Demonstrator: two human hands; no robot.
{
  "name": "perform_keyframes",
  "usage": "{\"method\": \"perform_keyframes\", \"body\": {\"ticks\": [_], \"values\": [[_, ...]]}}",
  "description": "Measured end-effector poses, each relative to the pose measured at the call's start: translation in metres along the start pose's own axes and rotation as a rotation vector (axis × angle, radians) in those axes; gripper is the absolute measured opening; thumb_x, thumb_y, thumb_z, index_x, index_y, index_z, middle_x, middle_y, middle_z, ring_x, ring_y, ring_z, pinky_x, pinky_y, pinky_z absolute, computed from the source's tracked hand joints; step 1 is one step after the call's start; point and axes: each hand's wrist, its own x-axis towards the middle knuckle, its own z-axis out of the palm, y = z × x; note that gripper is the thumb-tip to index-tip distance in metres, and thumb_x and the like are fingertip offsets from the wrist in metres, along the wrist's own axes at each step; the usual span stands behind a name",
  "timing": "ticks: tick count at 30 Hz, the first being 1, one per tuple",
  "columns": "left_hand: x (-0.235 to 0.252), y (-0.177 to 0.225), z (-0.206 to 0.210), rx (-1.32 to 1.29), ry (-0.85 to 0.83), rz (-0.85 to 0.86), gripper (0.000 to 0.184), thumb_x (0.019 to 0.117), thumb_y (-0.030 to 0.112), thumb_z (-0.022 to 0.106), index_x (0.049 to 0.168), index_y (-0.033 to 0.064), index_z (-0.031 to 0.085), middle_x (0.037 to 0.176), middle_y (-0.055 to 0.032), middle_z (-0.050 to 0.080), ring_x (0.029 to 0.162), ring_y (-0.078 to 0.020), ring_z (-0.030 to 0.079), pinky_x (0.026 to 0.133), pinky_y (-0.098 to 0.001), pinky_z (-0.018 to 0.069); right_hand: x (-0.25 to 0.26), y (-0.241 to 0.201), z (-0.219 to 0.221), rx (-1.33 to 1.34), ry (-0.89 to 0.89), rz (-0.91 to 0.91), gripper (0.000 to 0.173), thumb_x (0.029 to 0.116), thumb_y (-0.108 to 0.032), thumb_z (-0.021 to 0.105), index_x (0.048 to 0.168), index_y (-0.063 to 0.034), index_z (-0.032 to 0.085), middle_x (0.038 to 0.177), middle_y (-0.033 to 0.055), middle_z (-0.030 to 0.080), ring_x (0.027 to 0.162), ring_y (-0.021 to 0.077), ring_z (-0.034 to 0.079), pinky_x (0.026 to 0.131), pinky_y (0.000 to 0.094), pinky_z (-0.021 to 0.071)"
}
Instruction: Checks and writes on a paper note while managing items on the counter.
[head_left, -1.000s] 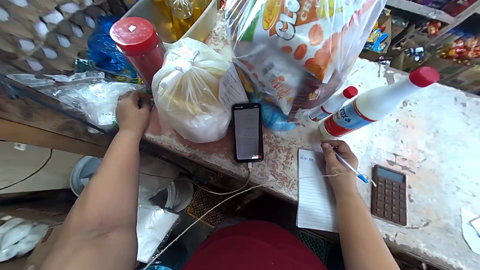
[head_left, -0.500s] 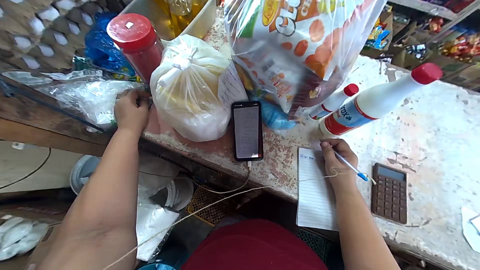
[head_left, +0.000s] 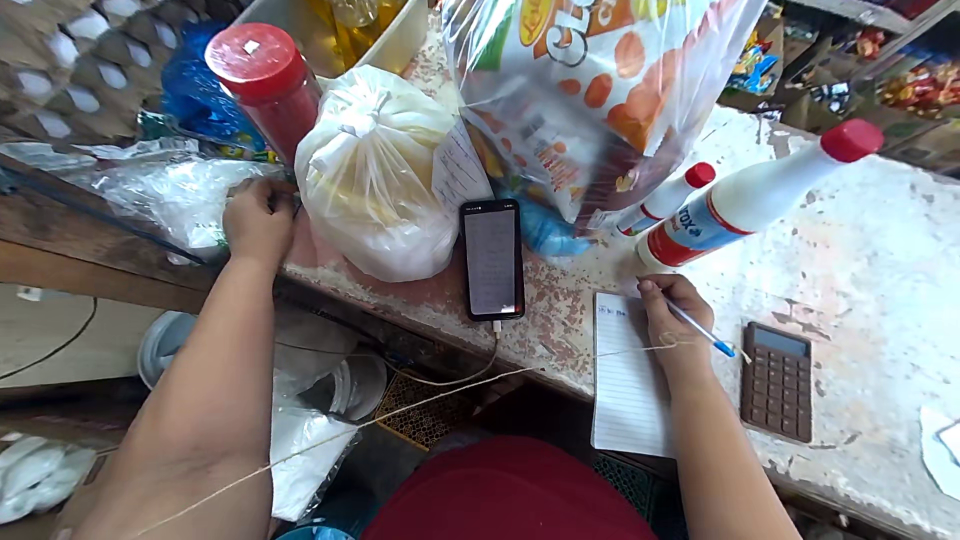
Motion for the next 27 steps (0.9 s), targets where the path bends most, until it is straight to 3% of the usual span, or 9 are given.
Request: {"method": "perform_keyframes", "body": {"ticks": [9, 11, 14, 16, 19, 25, 27], "values": [[0.001, -0.001, 0.002, 0.011, 0.004, -0.009, 0.034, 0.1046, 0.024, 0.047, 0.123, 0.0032, 0.066, 0.13, -0.0279, 0.062, 0.127, -0.0489, 0.055, 0.102, -0.0721, 0.0374, -0.001, -0.001, -0.001, 0.004, 0.007, 0.03, 0.019, 0.1009, -0.022, 0.063, 0.106, -0.0034, 0.067, 0.085, -0.0002, 0.06, 0.064, -0.0011, 0.05, 0.058, 0.014, 0.0432], [0.0, 0.001, 0.002, 0.01, 0.005, -0.017, 0.033, 0.1046, 0.024, 0.047, 0.124, 0.004, 0.066, 0.131, -0.0273, 0.062, 0.127, -0.0486, 0.055, 0.102, -0.0719, 0.0377, -0.002, -0.004, -0.004, 0.05, -0.004, 0.092, 0.016, 0.0989, -0.019, 0.066, 0.109, -0.0071, 0.067, 0.085, -0.0023, 0.062, 0.063, -0.0011, 0.053, 0.058, 0.0148, 0.0463], [-0.004, 0.006, -0.002, 0.009, -0.003, -0.012, 0.034, 0.1044, 0.023, 0.047, 0.123, 0.002, 0.065, 0.131, -0.0291, 0.061, 0.128, -0.0494, 0.053, 0.103, -0.0726, 0.0363, -0.001, -0.006, -0.01, 0.166, -0.018, 0.153, 0.015, 0.0981, -0.017, 0.066, 0.111, -0.009, 0.067, 0.089, -0.0037, 0.067, 0.071, 0.0006, 0.061, 0.065, 0.0187, 0.0532], [-0.006, 0.006, -0.003, -0.008, -0.021, 0.003, 0.035, 0.1044, 0.023, 0.048, 0.124, -0.0017, 0.063, 0.13, -0.0326, 0.059, 0.128, -0.0527, 0.052, 0.102, -0.0757, 0.0349, 0.002, -0.01, -0.012, 0.231, -0.013, 0.157, 0.013, 0.1013, -0.016, 0.059, 0.103, -0.0054, 0.066, 0.087, -0.0038, 0.068, 0.075, 0.0029, 0.065, 0.071, 0.0235, 0.0576], [-0.002, -0.008, 0.005, -0.056, -0.032, 0.014, 0.04, 0.1035, 0.028, 0.05, 0.128, -0.0021, 0.06, 0.131, -0.034, 0.058, 0.127, -0.0549, 0.052, 0.102, -0.0775, 0.0351, -0.002, -0.027, -0.008, 0.266, -0.039, 0.205, 0.022, 0.1064, -0.022, 0.049, 0.094, -0.0078, 0.06, 0.073, -0.0058, 0.062, 0.061, 0.0033, 0.06, 0.06, 0.0234, 0.0556], [0.023, -0.066, 0.035, -0.032, 0.001, 0.053, 0.048, 0.1032, 0.041, 0.043, 0.129, 0.0038, 0.06, 0.13, -0.0291, 0.06, 0.123, -0.0505, 0.056, 0.097, -0.0751, 0.0409, -0.008, -0.026, 0.009, 0.193, -0.009, 0.126, 0.025, 0.0935, -0.014, 0.073, 0.075, -0.0084, 0.058, 0.061, -0.0086, 0.056, 0.052, -0.0038, 0.052, 0.053, 0.0149, 0.0467], [0.029, -0.073, 0.037, -0.039, 0.001, 0.084, 0.049, 0.1046, 0.039, 0.043, 0.127, -0.0014, 0.059, 0.127, -0.0322, 0.06, 0.121, -0.0522, 0.056, 0.098, -0.0753, 0.04, -0.007, -0.028, 0.013, 0.234, 0.026, 0.111, 0.028, 0.0908, -0.008, 0.074, 0.07, -0.0103, 0.056, 0.059, -0.0096, 0.056, 0.051, -0.0053, 0.052, 0.052, 0.013, 0.0459]]}}
